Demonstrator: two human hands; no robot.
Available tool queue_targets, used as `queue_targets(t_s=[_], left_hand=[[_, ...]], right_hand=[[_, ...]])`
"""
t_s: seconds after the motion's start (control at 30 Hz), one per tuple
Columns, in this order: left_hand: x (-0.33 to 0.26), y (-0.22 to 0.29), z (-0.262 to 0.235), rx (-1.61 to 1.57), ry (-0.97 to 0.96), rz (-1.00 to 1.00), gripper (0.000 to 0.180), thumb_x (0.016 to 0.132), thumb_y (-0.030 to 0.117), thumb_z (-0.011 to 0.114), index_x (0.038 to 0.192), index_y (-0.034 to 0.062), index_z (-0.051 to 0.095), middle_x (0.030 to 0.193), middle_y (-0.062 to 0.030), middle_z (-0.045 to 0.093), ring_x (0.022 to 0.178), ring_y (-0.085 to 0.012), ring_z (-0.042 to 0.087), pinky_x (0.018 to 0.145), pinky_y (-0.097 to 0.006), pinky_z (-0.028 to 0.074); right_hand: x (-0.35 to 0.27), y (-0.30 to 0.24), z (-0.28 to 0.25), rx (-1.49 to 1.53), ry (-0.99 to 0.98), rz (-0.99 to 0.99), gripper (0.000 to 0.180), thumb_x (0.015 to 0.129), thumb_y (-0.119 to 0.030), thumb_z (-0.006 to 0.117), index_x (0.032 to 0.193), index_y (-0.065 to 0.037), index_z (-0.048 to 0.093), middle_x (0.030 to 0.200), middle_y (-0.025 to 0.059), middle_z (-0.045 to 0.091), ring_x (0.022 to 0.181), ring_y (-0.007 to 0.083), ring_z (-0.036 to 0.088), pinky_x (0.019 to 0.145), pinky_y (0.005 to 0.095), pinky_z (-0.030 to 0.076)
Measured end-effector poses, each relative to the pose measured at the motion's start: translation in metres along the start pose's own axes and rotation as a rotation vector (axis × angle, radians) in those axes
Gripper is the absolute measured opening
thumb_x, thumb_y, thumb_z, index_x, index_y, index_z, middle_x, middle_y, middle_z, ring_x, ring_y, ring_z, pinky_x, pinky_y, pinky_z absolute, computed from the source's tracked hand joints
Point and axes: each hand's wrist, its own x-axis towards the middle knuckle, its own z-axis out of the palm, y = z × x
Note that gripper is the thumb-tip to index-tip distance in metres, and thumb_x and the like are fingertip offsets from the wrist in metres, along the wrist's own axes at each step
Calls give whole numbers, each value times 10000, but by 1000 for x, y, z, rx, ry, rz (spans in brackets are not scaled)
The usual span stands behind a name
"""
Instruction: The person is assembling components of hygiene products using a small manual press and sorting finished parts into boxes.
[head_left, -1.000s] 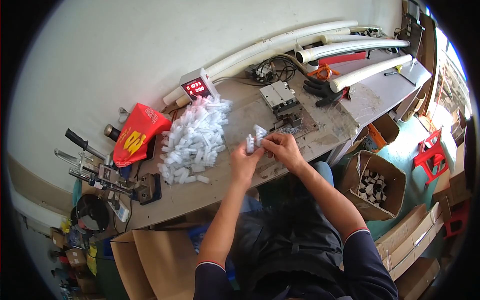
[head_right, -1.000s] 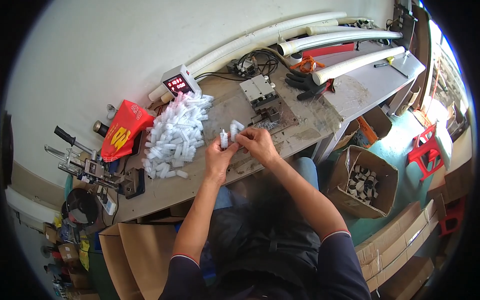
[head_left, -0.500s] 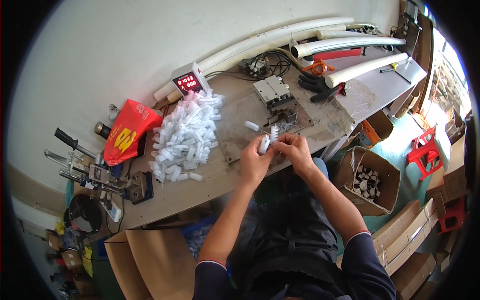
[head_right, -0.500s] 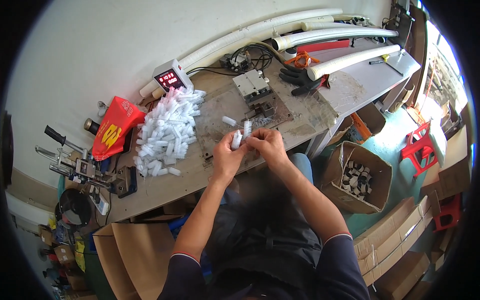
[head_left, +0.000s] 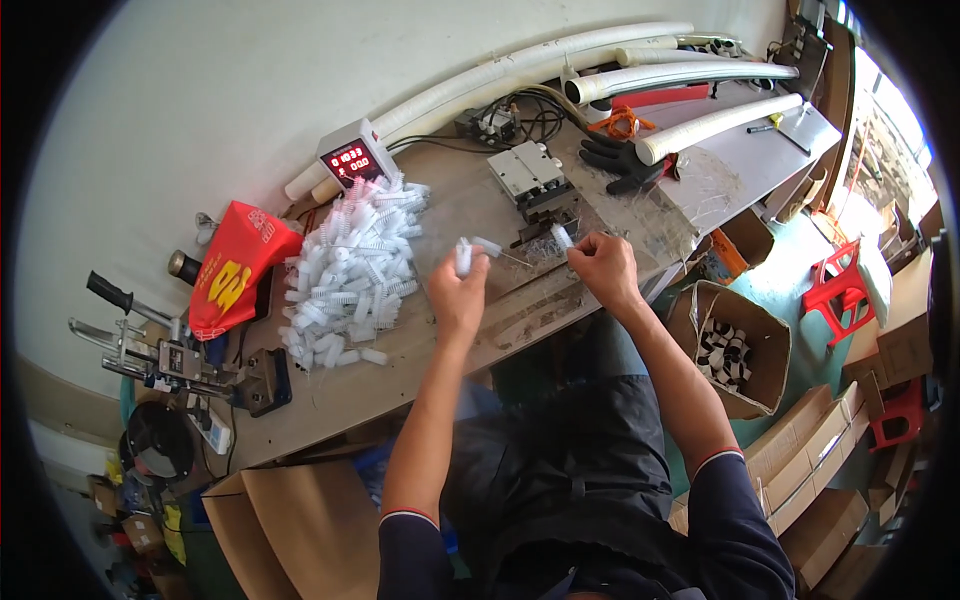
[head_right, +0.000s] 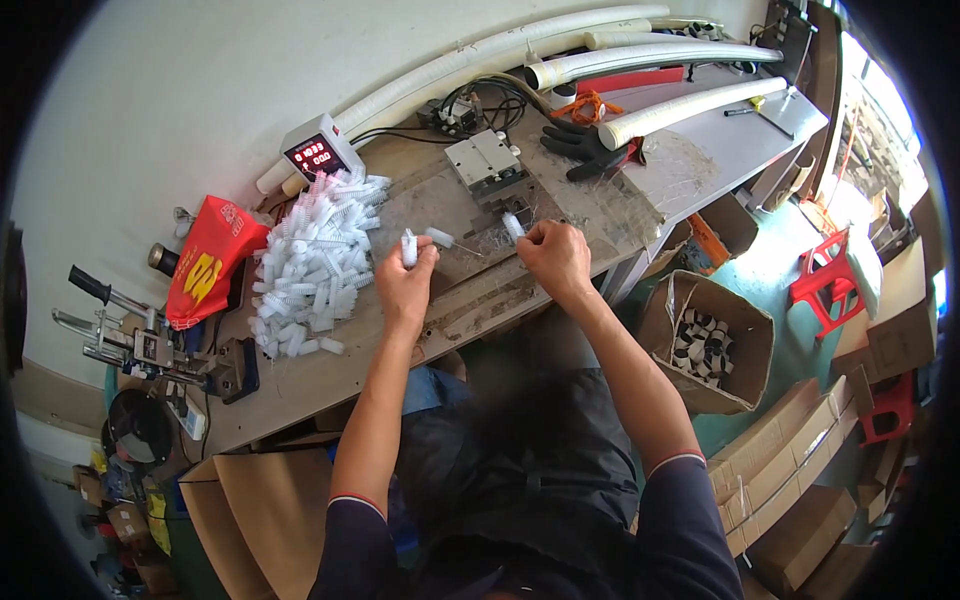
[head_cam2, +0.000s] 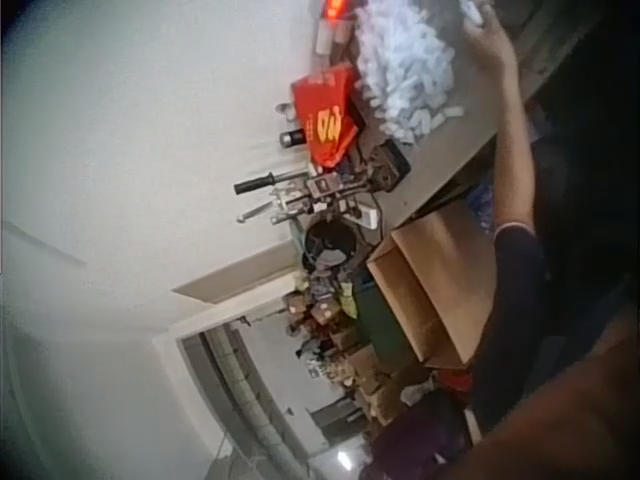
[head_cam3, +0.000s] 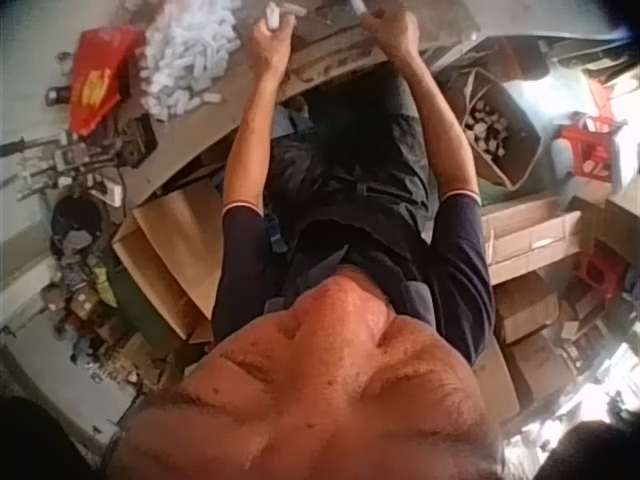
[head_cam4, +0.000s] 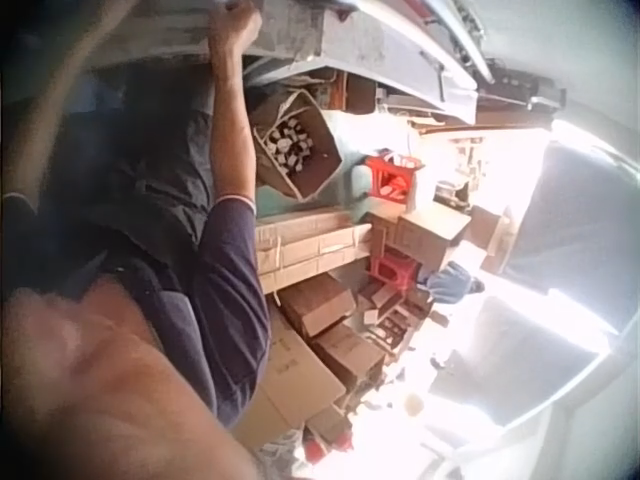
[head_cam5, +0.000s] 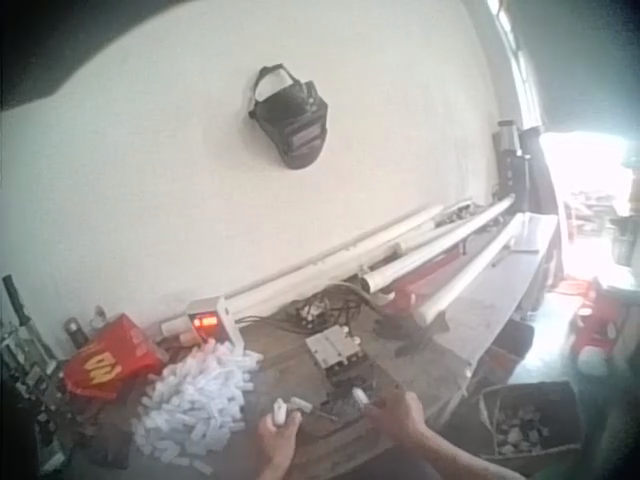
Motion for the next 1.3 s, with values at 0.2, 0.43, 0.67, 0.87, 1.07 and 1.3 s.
queue_targets(t_s=[0.2,0.43,0.67,0.87,1.07,1.3], left_hand=[[10,-14,1,54,61,31,201,921,174,729,1067,36,736,898,-158,757,832,-273,737,775,-373,547],[1,-15,5,251,58,393,181,886,125,757,1034,38,700,944,-172,719,837,-392,700,734,-431,546],[1,-18,4,188,48,380,178,859,63,745,1025,55,683,951,-165,711,852,-394,695,733,-443,546],[1,-16,3,173,52,374,153,874,84,755,1002,45,680,952,-162,717,852,-388,701,727,-436,547],[1,-15,2,183,60,372,156,871,74,746,1009,44,680,957,-146,709,859,-389,697,730,-438,547],[1,-16,1,196,89,355,160,883,89,746,1020,38,683,944,-147,693,851,-379,687,733,-434,537]], right_hand=[[8,-13,14,-96,-28,53,232,795,-267,700,837,-50,770,811,183,736,829,374,722,785,448,561],[9,-16,27,-136,60,74,227,790,-270,696,822,-54,760,796,176,732,825,373,719,784,461,554],[17,-18,31,-152,58,143,226,743,-267,714,792,-50,757,762,164,728,785,343,720,774,435,552],[21,-17,31,-140,53,148,217,727,-245,719,763,-33,750,720,153,717,713,303,707,740,414,549],[24,-9,32,-129,40,151,230,746,-256,738,759,-26,744,695,148,707,696,294,702,717,415,541],[19,-17,37,-138,163,141,296,813,-339,777,804,-45,746,734,133,717,731,295,704,728,411,536]])
